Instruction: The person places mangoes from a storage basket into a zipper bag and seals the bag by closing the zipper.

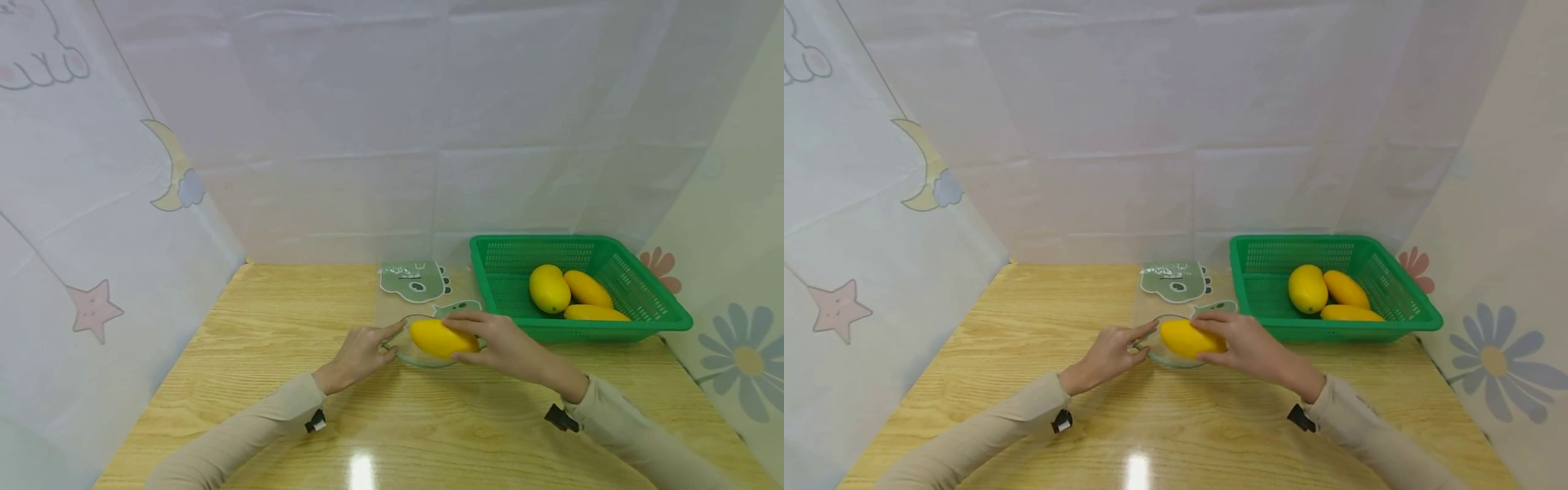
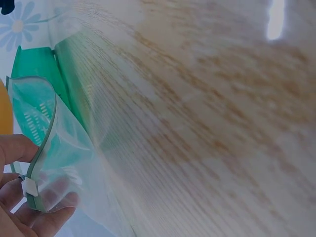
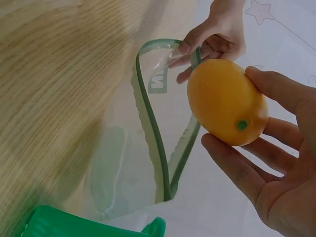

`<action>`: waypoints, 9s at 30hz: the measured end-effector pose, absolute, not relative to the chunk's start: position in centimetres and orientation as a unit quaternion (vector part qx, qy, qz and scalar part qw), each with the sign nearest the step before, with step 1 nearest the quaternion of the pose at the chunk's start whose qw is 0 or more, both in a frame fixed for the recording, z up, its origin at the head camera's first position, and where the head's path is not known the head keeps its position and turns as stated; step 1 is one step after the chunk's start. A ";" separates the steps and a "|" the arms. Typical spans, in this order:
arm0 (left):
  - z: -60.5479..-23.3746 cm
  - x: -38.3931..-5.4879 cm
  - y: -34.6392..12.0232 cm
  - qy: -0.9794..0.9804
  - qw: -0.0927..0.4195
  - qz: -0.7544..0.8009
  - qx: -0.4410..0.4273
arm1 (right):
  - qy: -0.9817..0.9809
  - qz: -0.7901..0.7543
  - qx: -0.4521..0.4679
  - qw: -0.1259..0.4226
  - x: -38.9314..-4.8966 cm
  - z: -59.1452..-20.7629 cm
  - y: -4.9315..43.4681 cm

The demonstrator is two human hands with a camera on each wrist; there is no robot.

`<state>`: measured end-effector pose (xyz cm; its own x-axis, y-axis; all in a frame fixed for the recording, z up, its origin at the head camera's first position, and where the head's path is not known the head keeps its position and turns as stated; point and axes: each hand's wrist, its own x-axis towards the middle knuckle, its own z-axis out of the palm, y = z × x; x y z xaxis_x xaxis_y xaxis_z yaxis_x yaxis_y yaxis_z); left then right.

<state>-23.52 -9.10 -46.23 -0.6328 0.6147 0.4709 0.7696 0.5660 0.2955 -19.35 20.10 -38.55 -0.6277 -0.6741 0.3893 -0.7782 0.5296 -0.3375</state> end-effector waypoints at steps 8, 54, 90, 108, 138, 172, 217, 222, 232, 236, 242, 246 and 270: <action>-46.2 -23.4 -9.0 -0.870 0.155 -0.248 -0.396 | -0.864 0.242 0.428 0.109 -19.4 -39.3 19.8; -46.5 -23.2 -8.7 -0.868 0.171 -0.225 -0.408 | -0.848 0.161 0.469 0.188 -19.4 -41.7 18.1; -47.1 -22.7 -8.4 -0.869 0.173 -0.222 -0.408 | -0.867 0.033 0.428 0.254 -19.7 -43.2 17.0; -47.6 -22.8 -8.5 -0.863 0.178 -0.226 -0.415 | -0.875 -0.015 0.409 0.259 -19.7 -43.6 16.1; -47.2 -22.6 -8.3 -0.863 0.169 -0.245 -0.408 | -0.892 -0.079 0.376 0.239 -19.4 -43.8 16.6; -47.1 -22.5 -8.1 -0.869 0.160 -0.238 -0.403 | -0.911 -0.001 0.371 0.181 -19.0 -42.3 17.3; -47.4 -22.6 -8.2 -0.871 0.157 -0.238 -0.399 | -0.913 0.081 0.337 0.216 -20.4 -40.1 20.4; -47.4 -22.7 -8.2 -0.872 0.153 -0.244 -0.396 | -0.914 0.076 0.332 0.221 -20.6 -40.1 20.8; -47.4 -22.7 -8.2 -0.875 0.148 -0.240 -0.394 | -0.908 0.077 0.338 0.235 -21.1 -40.0 21.5; -47.3 -22.7 -8.2 -0.876 0.145 -0.239 -0.394 | -0.907 0.074 0.334 0.245 -21.4 -39.9 21.8; -47.3 -22.7 -8.2 -0.877 0.143 -0.234 -0.394 | -0.907 0.063 0.324 0.260 -21.8 -40.0 22.4; -47.3 -22.7 -8.2 -0.877 0.145 -0.234 -0.394 | -0.911 0.058 0.315 0.260 -22.0 -39.9 22.9; -47.4 -22.8 -8.3 -0.871 0.146 -0.246 -0.400 | -0.932 0.064 0.274 0.230 -23.3 -39.4 25.2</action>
<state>-22.81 -8.30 -47.40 -0.6368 0.6249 0.4517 0.7688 0.5585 0.3113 -23.32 25.19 -39.44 -0.7436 -0.4814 0.4640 -0.5400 0.8416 0.0076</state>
